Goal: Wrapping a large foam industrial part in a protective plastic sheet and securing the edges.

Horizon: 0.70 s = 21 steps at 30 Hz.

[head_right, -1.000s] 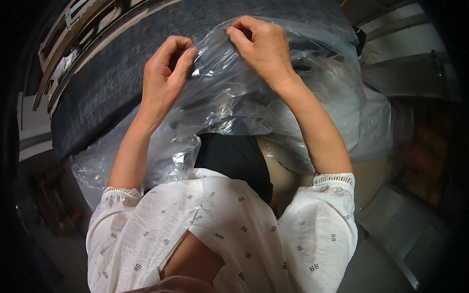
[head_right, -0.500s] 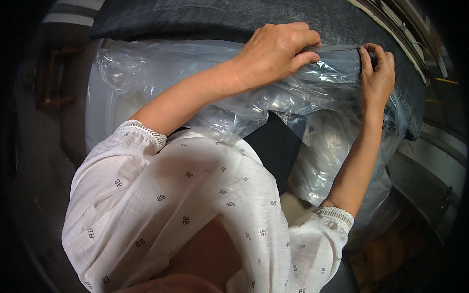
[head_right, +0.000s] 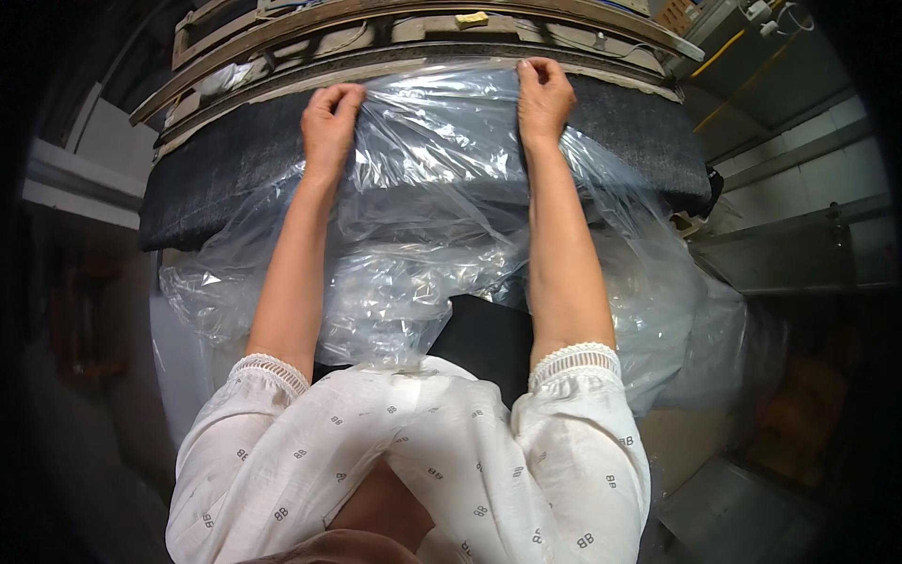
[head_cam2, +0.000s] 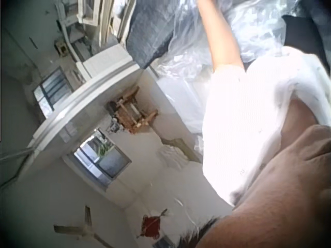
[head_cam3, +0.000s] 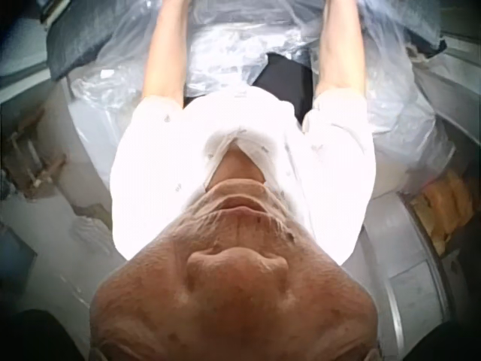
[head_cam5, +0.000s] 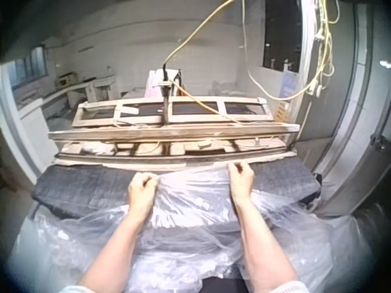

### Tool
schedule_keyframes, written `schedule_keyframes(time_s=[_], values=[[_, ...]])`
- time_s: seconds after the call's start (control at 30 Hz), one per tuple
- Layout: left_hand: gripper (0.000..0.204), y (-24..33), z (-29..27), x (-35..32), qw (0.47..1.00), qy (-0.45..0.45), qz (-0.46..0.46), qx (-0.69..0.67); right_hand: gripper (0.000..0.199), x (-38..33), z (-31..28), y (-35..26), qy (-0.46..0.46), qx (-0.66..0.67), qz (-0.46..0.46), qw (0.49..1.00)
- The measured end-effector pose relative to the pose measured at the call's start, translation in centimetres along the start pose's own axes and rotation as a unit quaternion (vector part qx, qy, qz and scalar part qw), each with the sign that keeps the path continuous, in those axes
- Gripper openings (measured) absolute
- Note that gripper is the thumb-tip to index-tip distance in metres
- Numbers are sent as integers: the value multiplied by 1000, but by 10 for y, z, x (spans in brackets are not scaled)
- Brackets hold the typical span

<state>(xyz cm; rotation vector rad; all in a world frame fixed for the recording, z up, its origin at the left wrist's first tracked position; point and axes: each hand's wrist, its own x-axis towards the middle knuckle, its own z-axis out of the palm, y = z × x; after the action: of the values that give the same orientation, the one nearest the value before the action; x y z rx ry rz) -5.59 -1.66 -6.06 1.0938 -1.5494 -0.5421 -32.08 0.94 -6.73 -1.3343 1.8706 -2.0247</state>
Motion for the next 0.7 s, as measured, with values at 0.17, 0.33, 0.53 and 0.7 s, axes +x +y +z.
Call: schedule_keyframes(time_s=[0.17,0.33,0.53,0.7], values=[[22,-32,29,53,997,62,-41,3,15,26,32,13,37,-75,-35,996],[24,-34,54,73,994,91,-11,66,16,46,43,30,78,-165,-43,982],[31,-30,53,72,983,76,-32,165,23,46,46,28,78,-218,-36,972],[39,-23,39,68,950,30,-50,308,35,45,46,24,82,-264,6,961]])
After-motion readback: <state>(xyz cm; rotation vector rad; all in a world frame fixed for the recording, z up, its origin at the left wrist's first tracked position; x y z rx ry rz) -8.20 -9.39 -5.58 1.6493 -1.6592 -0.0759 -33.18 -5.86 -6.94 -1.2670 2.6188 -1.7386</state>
